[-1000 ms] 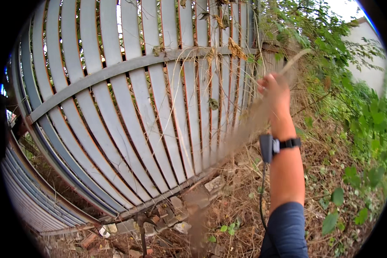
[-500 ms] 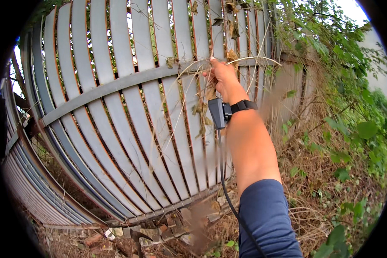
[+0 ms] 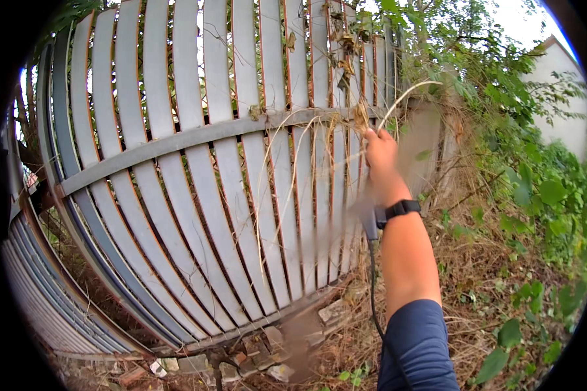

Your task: The person clears dry vines and brush from a metal fence by hand and using a sickle.

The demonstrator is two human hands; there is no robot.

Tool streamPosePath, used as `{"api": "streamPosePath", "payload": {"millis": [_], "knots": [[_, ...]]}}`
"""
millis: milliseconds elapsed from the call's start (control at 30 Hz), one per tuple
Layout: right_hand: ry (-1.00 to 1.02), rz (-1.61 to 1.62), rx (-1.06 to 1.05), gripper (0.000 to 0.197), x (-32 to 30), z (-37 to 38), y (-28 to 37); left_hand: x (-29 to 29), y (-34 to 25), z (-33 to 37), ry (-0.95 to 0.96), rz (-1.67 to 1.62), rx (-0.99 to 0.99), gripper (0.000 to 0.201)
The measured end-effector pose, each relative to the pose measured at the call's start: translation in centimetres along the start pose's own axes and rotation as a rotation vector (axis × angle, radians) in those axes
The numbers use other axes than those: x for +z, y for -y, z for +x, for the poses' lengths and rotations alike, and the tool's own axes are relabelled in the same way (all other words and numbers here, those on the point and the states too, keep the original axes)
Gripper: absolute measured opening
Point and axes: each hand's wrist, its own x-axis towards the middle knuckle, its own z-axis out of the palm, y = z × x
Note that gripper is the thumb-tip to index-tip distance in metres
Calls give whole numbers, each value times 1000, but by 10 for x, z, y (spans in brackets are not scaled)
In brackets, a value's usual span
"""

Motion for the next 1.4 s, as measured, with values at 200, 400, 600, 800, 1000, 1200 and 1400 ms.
{"api": "streamPosePath", "payload": {"millis": [200,400,600,800,1000,1200,1400], "knots": [[-61,-279,-86,27,-55,-54,-16,11,31,14,2,8,50,32],[-38,-137,1,20,-49,-98,-25,22,68,27,-1,26,89,32],[-33,-220,-1,19,-52,-70,-22,14,98,17,48,123,193,32],[-70,-874,-107,27,-73,-28,13,14,106,3,-56,438,654,33],[-9,-622,-114,17,-80,-31,54,41,117,14,-27,28,159,35],[76,-163,-23,8,-62,-35,77,55,125,14,-67,-60,119,38],[35,-244,-129,25,-55,-37,91,50,115,2,13,58,-82,39]]}}
